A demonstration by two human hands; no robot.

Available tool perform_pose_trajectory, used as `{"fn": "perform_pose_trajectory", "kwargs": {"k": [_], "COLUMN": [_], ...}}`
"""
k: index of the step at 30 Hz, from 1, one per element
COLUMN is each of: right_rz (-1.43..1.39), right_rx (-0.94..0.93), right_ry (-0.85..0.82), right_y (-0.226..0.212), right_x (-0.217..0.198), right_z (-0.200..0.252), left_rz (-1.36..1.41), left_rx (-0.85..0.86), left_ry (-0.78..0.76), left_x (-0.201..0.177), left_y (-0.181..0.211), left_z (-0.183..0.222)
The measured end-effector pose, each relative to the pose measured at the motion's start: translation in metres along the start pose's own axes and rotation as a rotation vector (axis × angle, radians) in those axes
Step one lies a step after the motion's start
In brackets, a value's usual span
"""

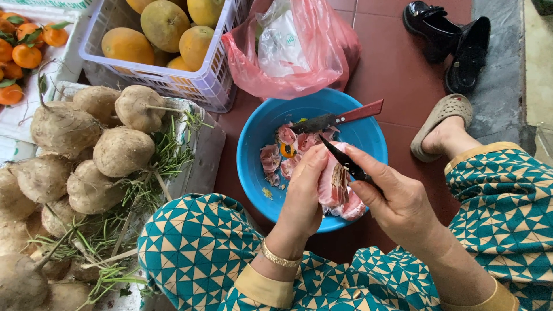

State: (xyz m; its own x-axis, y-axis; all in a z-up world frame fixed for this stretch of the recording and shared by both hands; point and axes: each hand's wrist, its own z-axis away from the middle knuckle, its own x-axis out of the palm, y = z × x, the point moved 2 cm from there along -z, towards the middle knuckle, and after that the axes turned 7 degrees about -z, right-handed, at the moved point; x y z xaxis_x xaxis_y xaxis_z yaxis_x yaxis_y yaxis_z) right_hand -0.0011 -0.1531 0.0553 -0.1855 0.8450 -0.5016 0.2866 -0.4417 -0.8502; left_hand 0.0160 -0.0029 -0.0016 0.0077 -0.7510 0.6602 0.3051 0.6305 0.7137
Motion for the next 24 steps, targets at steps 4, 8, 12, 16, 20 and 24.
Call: {"fn": "perform_pose_trajectory", "kwargs": {"k": [4, 8, 12, 16, 20, 24], "right_rz": [0.074, 0.083, -0.277, -0.61, -0.704, 0.737], "right_rx": [-0.104, -0.117, 0.224, 0.307, 0.462, 0.606], "right_ry": [0.029, 0.049, 0.095, 0.069, 0.014, -0.38], "right_y": [0.004, 0.003, 0.026, 0.044, 0.132, 0.299], "right_x": [0.002, -0.001, -0.017, -0.032, -0.015, 0.033], "right_z": [-0.002, -0.004, -0.001, -0.023, -0.035, -0.036], "left_rz": [-0.042, -0.024, -0.098, -0.011, 0.129, 0.223], "left_rx": [-0.014, 0.011, -0.012, -0.058, 0.019, -0.001], "left_ry": [0.019, -0.013, -0.059, -0.055, -0.175, -0.151], "left_x": [0.003, 0.001, -0.004, -0.005, -0.013, -0.026], "left_y": [0.002, 0.002, 0.003, 0.003, -0.006, -0.026], "left_z": [0.001, 0.0, -0.001, -0.003, -0.012, -0.025]}}
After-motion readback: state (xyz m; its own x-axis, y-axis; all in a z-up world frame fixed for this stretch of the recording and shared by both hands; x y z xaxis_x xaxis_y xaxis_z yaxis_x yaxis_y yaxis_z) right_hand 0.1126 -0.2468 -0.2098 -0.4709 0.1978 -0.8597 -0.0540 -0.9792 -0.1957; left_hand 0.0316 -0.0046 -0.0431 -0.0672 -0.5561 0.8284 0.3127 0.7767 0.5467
